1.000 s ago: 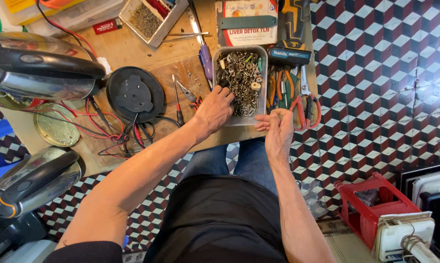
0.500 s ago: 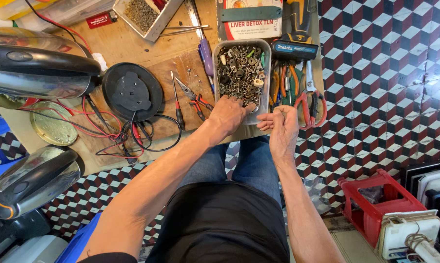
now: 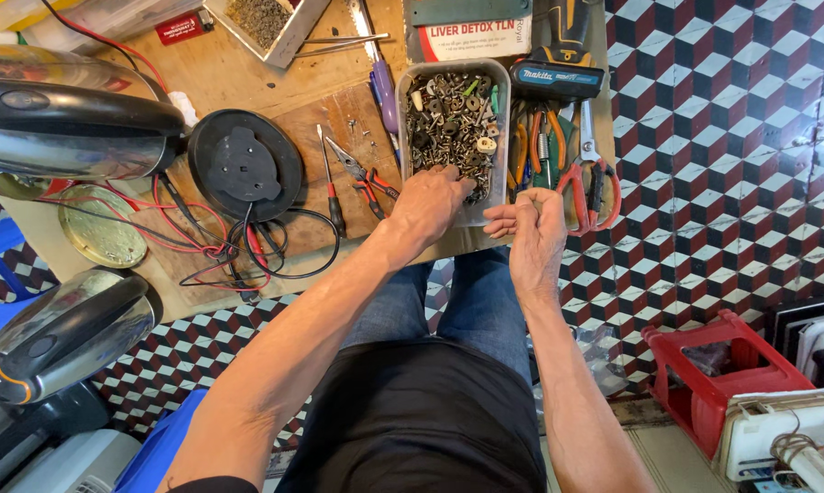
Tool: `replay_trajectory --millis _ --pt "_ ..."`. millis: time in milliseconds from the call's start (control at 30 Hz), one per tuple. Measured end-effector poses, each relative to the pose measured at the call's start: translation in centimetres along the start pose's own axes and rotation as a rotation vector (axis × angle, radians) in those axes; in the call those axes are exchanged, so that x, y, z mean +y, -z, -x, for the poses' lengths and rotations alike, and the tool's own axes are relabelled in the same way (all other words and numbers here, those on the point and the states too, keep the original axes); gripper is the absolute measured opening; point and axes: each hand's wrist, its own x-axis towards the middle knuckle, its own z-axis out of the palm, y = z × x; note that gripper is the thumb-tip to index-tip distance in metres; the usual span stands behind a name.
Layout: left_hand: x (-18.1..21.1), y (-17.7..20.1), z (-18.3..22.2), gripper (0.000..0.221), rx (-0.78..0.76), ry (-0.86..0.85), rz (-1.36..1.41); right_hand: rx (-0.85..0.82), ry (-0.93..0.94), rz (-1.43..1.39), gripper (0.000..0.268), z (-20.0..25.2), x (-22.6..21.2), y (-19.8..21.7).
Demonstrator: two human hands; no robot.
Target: The person uses a cordless drill to drive screws into a black circular plastic base. They repeatedly select screws from a container, insert them into the drill, and fasten them into the base. The person also handles pliers and other small hardware on the workbench.
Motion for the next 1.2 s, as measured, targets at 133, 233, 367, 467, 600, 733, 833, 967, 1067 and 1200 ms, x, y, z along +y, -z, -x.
replay_trajectory --millis 133,233,367,467,600,733,833,967,1067,1200 --pt "0.1 0.6 0.0 0.016 -0.211 0.01 -0.191 -0.003 -0.004 -0.016 0.02 -0.1 0.1 0.0" --pt "0.2 1.1 0.3 0.017 -0.291 0.028 -0.257 0.0 -0.004 -0.014 0.02 0.0 0.0 -0.1" --pt "0.1 1.1 0.7 0.023 -0.17 -0.062 -0.223 0.014 -0.015 -0.019 0.02 -0.1 -0.1 -0.1" --pt "-0.1 1.1 0.8 0.044 -0.116 -0.132 -0.075 0.003 -0.014 -0.002 0.021 -0.1 -0.1 0.0" --pt "-0.3 1.4 -0.2 0.04 -0.318 -0.117 -0.158 0.001 0.001 -0.004 0.022 0.0 0.0 0.0" --pt "-0.6 1.5 0.0 0.019 -0.391 -0.099 -0.279 0.005 0.006 -0.007 0.022 -0.1 0.0 -0.1" --pt "-0.6 1.0 0.5 0.018 -0.276 -0.087 -0.238 0.007 -0.003 -0.01 0.023 -0.2 0.0 -0.1" --pt "-0.7 0.4 0.6 0.016 -0.217 -0.083 -0.174 0.008 -0.023 -0.021 0.022 -0.3 0.0 0.0" --pt "-0.7 0.1 0.4 0.015 -0.156 -0.127 -0.111 0.003 -0.019 -0.031 0.023 -0.4 0.1 -0.1" --pt "-0.2 -0.2 -0.1 0.024 -0.05 -0.108 -0.051 0.009 -0.033 -0.037 0.023 -0.6 0.2 0.0"
